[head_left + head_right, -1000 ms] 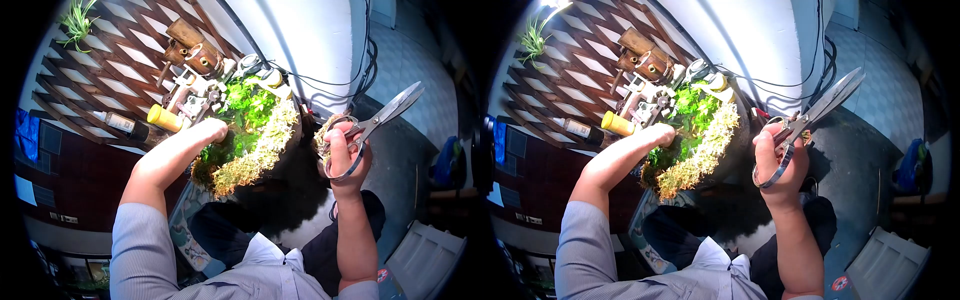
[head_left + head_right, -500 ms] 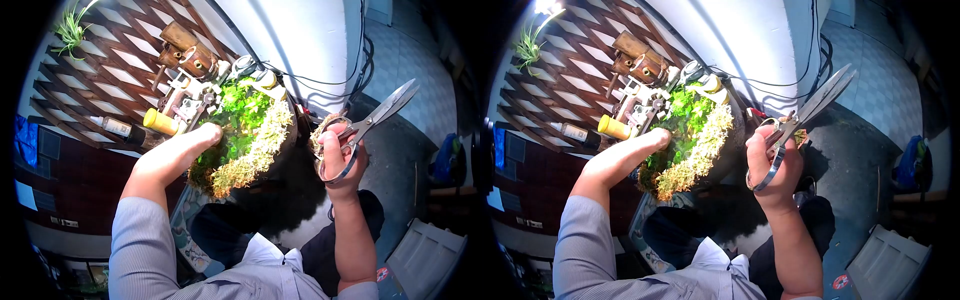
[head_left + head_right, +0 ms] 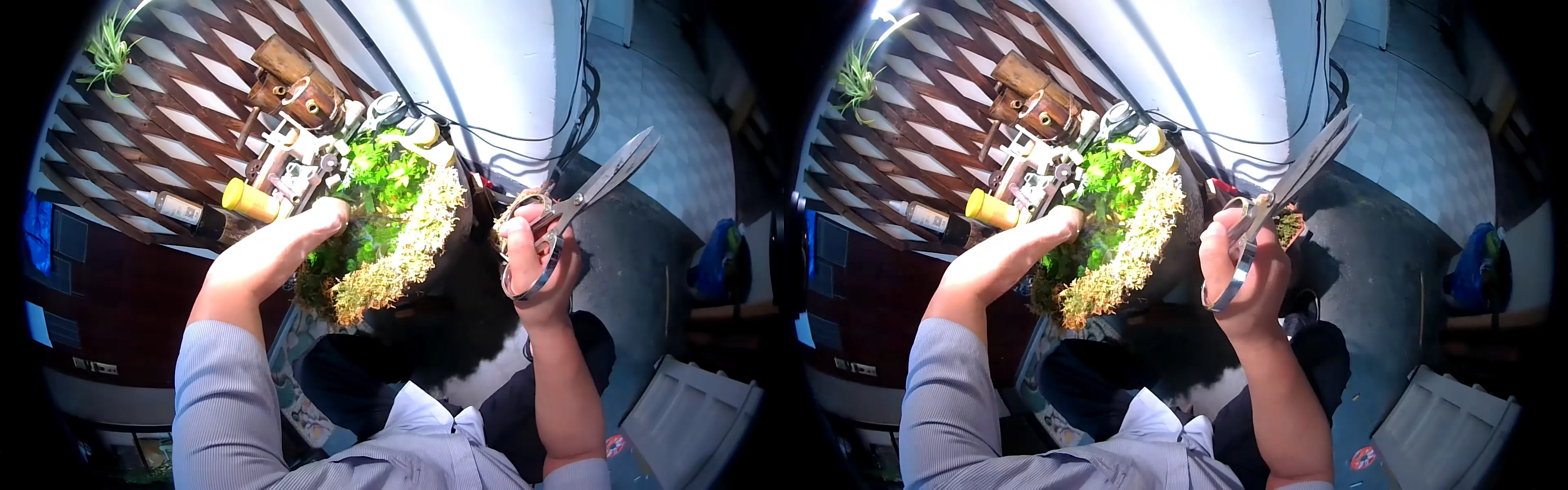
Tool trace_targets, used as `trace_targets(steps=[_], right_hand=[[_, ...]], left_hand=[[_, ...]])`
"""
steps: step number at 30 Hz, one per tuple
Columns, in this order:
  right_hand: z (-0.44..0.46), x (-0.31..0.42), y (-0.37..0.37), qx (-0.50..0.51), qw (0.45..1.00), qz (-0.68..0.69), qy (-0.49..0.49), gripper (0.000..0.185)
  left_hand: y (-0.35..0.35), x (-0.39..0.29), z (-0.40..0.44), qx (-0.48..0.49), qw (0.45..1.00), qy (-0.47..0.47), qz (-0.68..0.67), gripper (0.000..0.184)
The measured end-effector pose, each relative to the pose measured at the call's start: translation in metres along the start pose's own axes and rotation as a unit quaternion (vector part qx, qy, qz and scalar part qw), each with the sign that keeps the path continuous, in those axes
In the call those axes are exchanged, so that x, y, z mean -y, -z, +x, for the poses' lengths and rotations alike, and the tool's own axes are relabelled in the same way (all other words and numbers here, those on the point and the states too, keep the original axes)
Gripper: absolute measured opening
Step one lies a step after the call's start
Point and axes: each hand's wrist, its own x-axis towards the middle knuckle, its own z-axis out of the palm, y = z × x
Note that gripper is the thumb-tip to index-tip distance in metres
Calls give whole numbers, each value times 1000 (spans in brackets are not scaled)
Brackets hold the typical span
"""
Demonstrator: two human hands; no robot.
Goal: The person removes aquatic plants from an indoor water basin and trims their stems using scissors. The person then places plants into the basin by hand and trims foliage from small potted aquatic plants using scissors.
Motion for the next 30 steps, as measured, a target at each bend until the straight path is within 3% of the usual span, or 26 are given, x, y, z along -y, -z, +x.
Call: trace_targets(steps=[5,6,8,25,30], right_hand=[[-4,0,-2,17,1000,2,-14,11],[-4,-1,-2,15,1000,-12,4,12],[-4,3,0,21,1000,-21,-8,12],[-3,0,-3,30,999,-22,-3,11],[-5,1,-2,39,999,-33,-16,11]], left_hand=[[-8,-1,-39,-31,993,117,-8,26],[10,-47,-78,-38,990,138,-9,26],[18,-57,-92,-30,980,191,-35,25],[30,-77,-101,-109,969,201,-94,13],[35,-78,-100,-118,970,203,-57,10]])
